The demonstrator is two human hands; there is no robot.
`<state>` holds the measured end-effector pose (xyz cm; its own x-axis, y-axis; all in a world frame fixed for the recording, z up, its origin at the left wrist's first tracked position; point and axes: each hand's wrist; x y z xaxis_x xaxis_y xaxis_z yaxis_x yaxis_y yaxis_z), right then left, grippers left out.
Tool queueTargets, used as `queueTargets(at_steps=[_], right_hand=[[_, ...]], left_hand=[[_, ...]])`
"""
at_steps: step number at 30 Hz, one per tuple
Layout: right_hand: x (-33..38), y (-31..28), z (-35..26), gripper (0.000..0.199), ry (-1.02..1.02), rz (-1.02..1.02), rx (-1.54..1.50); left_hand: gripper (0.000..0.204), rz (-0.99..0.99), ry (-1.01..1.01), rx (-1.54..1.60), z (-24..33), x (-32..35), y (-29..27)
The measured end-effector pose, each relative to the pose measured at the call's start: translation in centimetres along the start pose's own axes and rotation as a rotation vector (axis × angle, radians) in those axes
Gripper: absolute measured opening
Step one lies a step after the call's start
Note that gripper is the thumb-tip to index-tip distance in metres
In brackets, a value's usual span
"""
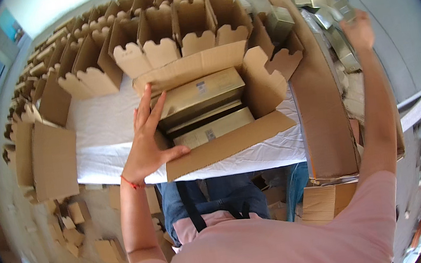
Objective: The person places bottles into plastic bags, seals the bags, and then packs the bagged bottles and other boxed items into cardboard shipping boxes.
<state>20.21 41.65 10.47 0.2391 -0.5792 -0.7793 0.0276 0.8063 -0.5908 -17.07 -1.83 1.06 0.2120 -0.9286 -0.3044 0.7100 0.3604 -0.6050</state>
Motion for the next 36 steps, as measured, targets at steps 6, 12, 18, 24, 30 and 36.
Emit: queueTargets(at_steps=[6, 12, 18, 24, 30, 36], right_hand=[[-1.7, -15.8, -0.5, 0.065, 0.02, 0.034, -1.1], [6.6, -20.8, -9.8, 0.069, -0.348, -0.59, -1.527], [11.9, -19.6, -14.8, 0.057, -0.459, -1.165, -1.631], [12.3, -19.4, -14.3, 0.058, -0.604, -0.875, -1.272], [11.8, -18.7, -12.1, 0.041, -0.544, -0.746, -1.205], [13.1, -18.3, -13.1, 0.043, -0.56, -0.476, -1.161]], left_hand=[[0.07, 0.203, 0.128, -0.067, 0.3, 1.0, -0.9], [0.079, 0.28, 0.247, 0.289, 3.8, 0.1, -2.7], [0.054, -0.062, 0.156, 0.186, 2.5, 0.0, -3.5], [0.044, -0.25, 0.181, -0.042, 2.1, -1.0, -2.6], [0.049, -0.258, 0.261, -0.289, 2.2, -2.2, -1.3], [0.039, 0.07, 0.41, -0.398, 2.0, -0.7, -2.9]])
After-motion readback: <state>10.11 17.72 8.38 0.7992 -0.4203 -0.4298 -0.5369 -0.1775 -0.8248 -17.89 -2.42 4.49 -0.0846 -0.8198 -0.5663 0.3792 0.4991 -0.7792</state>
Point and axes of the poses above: each hand's wrist, its own x-axis away from the middle knuckle, its own y-axis out of the palm, z = x × y, and after that the axes turned 6 degrees about x, right-handed
